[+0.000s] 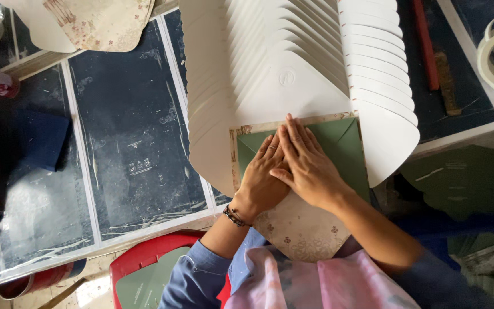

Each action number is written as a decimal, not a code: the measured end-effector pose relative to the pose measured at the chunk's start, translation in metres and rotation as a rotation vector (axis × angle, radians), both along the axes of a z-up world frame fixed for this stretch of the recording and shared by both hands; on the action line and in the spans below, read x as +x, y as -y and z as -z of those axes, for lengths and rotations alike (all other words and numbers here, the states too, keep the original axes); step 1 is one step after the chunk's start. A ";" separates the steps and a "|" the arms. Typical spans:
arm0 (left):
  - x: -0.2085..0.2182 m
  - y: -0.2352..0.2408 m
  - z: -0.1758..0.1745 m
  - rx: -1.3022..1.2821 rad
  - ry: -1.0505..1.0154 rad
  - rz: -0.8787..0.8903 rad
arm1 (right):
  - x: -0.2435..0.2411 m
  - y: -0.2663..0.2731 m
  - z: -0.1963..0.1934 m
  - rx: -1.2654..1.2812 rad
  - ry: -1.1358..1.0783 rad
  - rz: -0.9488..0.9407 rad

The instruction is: The person folds green paper pieces into triangular shapes and places them on a stack. They then handle a stack of white paper sheets, smoothing and aligning them on the table.

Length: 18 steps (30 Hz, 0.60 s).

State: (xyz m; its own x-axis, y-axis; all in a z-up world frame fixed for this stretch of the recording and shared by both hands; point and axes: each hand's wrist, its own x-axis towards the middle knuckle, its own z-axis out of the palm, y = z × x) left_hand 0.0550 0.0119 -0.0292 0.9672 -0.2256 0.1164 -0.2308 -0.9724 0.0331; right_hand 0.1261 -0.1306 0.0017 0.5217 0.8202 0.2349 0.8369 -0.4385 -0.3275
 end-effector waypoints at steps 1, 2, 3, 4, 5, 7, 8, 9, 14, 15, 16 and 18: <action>0.001 0.003 -0.002 0.001 -0.003 0.001 | 0.004 0.005 0.004 0.001 -0.003 0.001; 0.002 0.006 -0.005 0.044 0.004 -0.088 | 0.007 0.011 0.008 -0.036 0.022 0.020; 0.003 0.010 -0.008 0.088 0.012 -0.177 | 0.010 0.017 0.012 -0.073 0.046 0.040; 0.003 0.006 -0.017 0.089 0.020 -0.166 | 0.014 0.026 0.012 -0.071 0.054 0.051; 0.002 0.002 -0.025 0.067 -0.081 -0.213 | 0.018 0.034 0.011 -0.110 0.061 0.078; -0.003 -0.005 -0.032 0.042 -0.184 -0.261 | 0.020 0.049 0.008 -0.152 0.066 0.103; -0.006 -0.010 -0.031 -0.002 -0.170 -0.268 | 0.021 0.054 0.006 -0.156 0.045 0.142; -0.009 -0.015 -0.029 -0.046 -0.156 -0.274 | 0.021 0.060 0.005 -0.159 0.024 0.181; -0.004 -0.024 -0.012 -0.159 -0.172 -0.271 | 0.024 0.067 0.019 0.072 0.036 0.259; -0.002 -0.025 -0.010 -0.170 -0.210 -0.286 | 0.027 0.068 0.024 0.249 -0.020 0.287; 0.002 -0.028 -0.015 -0.170 -0.208 -0.283 | 0.028 0.076 0.023 0.249 -0.018 0.289; 0.011 -0.034 -0.025 -0.184 -0.242 -0.288 | 0.029 0.090 0.022 0.518 -0.044 0.321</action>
State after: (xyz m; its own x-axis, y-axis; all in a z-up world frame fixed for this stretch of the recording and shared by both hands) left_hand 0.0659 0.0456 -0.0046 0.9922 0.0610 -0.1091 0.0851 -0.9690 0.2319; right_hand 0.1552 -0.2206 -0.0201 0.7423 0.4050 0.5338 0.6700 -0.4414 -0.5968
